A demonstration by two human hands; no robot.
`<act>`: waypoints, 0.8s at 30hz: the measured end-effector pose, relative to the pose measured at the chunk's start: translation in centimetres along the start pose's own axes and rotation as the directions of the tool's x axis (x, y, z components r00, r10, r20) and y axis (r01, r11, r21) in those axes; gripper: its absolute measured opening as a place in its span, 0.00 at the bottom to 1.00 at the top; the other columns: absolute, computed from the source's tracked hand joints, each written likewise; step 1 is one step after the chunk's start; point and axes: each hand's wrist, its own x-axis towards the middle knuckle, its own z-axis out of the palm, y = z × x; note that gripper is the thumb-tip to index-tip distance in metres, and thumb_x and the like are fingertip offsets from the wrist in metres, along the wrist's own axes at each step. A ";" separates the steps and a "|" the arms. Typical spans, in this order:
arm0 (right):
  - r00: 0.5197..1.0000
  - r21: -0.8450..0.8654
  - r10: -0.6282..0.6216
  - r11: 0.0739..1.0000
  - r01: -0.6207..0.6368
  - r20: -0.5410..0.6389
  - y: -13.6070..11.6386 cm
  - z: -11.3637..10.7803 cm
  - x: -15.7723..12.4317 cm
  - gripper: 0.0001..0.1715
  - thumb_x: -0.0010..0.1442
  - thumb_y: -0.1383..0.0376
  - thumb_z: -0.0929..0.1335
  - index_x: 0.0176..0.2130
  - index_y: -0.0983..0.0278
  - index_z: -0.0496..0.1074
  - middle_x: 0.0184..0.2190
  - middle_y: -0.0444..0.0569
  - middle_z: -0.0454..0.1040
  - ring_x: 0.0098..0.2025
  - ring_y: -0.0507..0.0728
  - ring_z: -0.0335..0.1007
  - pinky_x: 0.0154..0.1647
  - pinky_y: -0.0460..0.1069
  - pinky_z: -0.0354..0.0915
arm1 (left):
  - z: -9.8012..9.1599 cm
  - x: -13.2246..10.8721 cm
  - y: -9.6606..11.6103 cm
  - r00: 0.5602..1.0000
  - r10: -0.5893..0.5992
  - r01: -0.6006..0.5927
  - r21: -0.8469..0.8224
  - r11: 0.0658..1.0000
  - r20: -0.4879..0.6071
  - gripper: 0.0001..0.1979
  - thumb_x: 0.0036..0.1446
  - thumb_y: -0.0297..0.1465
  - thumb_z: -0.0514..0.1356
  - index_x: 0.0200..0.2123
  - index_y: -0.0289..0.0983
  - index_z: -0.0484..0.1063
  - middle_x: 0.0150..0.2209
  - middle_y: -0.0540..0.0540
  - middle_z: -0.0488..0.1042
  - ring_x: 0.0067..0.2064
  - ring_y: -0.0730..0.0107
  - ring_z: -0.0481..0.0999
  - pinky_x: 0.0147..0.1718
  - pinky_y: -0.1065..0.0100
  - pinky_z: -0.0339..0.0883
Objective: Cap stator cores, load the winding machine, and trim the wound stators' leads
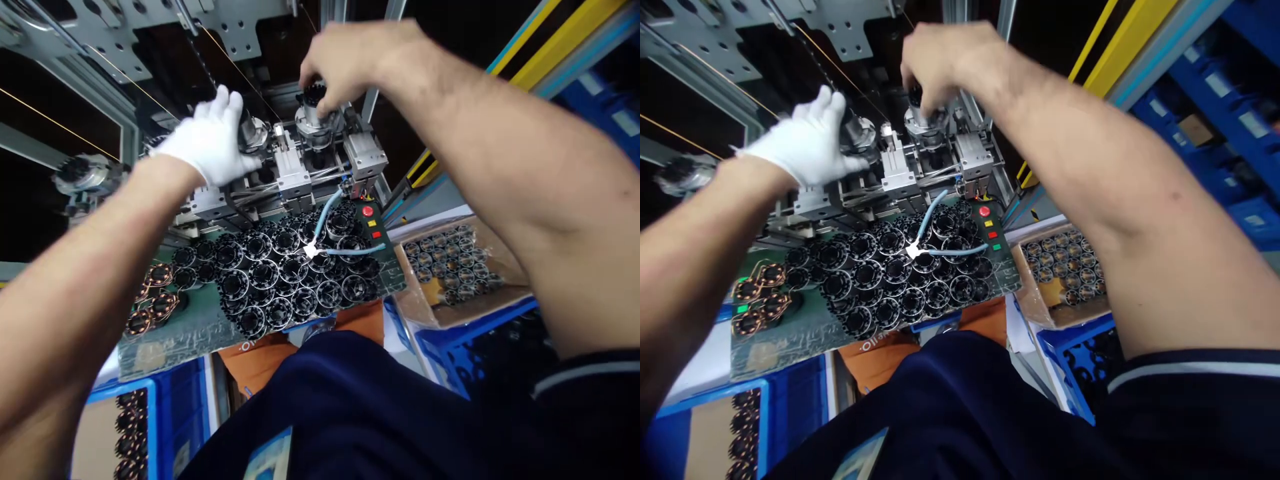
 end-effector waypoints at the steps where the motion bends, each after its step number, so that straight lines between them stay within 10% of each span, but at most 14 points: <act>1: 1.000 0.000 0.009 1.000 -0.009 0.005 -0.6 1.5 -1.1 0.53 0.51 0.37 0.81 0.67 0.61 0.82 0.66 0.51 0.84 0.76 0.74 0.71 0.79 0.67 0.66 | 1.1 -0.8 0.3 0.999 0.002 -0.003 -0.036 0.999 -0.036 0.81 0.52 0.82 0.51 0.87 0.24 0.38 0.89 0.29 0.35 0.85 0.22 0.48 0.81 0.26 0.50; 4: 0.998 0.029 0.033 0.999 -0.032 -0.046 -2.2 6.1 -3.9 0.58 0.60 0.48 0.75 0.82 0.61 0.64 0.83 0.52 0.64 0.89 0.76 0.42 0.87 0.72 0.54 | 3.7 -1.8 0.9 0.996 -0.012 0.000 -0.140 0.990 -0.085 0.83 0.48 0.84 0.49 0.87 0.28 0.39 0.90 0.38 0.32 0.86 0.27 0.43 0.83 0.27 0.45; 7: 0.994 0.083 0.081 0.994 -0.075 -0.068 -2.9 8.1 -5.2 0.56 0.62 0.53 0.72 0.84 0.53 0.60 0.82 0.49 0.66 0.90 0.71 0.35 0.87 0.70 0.51 | 4.8 -1.7 1.0 0.995 -0.046 0.033 -0.152 0.988 -0.086 0.85 0.43 0.87 0.47 0.86 0.28 0.41 0.90 0.40 0.36 0.87 0.31 0.39 0.83 0.27 0.44; 12: 0.999 0.108 -0.005 0.994 0.011 -0.052 -5.1 3.9 -9.5 0.45 0.70 0.52 0.69 0.81 0.54 0.65 0.79 0.52 0.70 0.82 0.73 0.60 0.82 0.65 0.59 | 4.8 -1.7 0.9 0.990 -0.079 0.051 -0.222 0.974 -0.116 0.78 0.50 0.85 0.43 0.84 0.28 0.48 0.89 0.45 0.43 0.86 0.42 0.43 0.83 0.33 0.45; 15: 1.000 0.201 -0.016 0.979 0.019 -0.016 -7.8 1.8 -15.0 0.24 0.74 0.52 0.68 0.62 0.54 0.83 0.56 0.53 0.87 0.58 0.69 0.83 0.65 0.63 0.74 | 5.1 -1.5 0.5 0.987 -0.107 0.069 -0.275 0.959 -0.124 0.71 0.55 0.80 0.49 0.84 0.35 0.50 0.89 0.56 0.44 0.85 0.48 0.42 0.82 0.33 0.44; 19: 0.963 0.224 -0.034 0.974 -0.028 0.267 -10.1 2.8 -20.1 0.16 0.70 0.58 0.74 0.54 0.58 0.87 0.38 0.47 0.88 0.40 0.63 0.85 0.49 0.59 0.76 | 5.3 -1.2 0.3 0.978 -0.126 0.076 -0.277 0.958 -0.166 0.53 0.69 0.65 0.56 0.84 0.40 0.51 0.88 0.58 0.46 0.83 0.60 0.44 0.83 0.40 0.45; 24: 0.923 0.095 0.022 0.993 -0.063 0.384 -10.7 5.5 -19.4 0.24 0.67 0.61 0.78 0.60 0.58 0.87 0.40 0.49 0.89 0.43 0.65 0.85 0.51 0.59 0.75 | 3.2 -5.2 3.1 0.929 -0.089 -0.035 -0.324 0.946 -0.359 0.37 0.79 0.47 0.56 0.81 0.38 0.55 0.84 0.51 0.58 0.83 0.72 0.53 0.86 0.56 0.44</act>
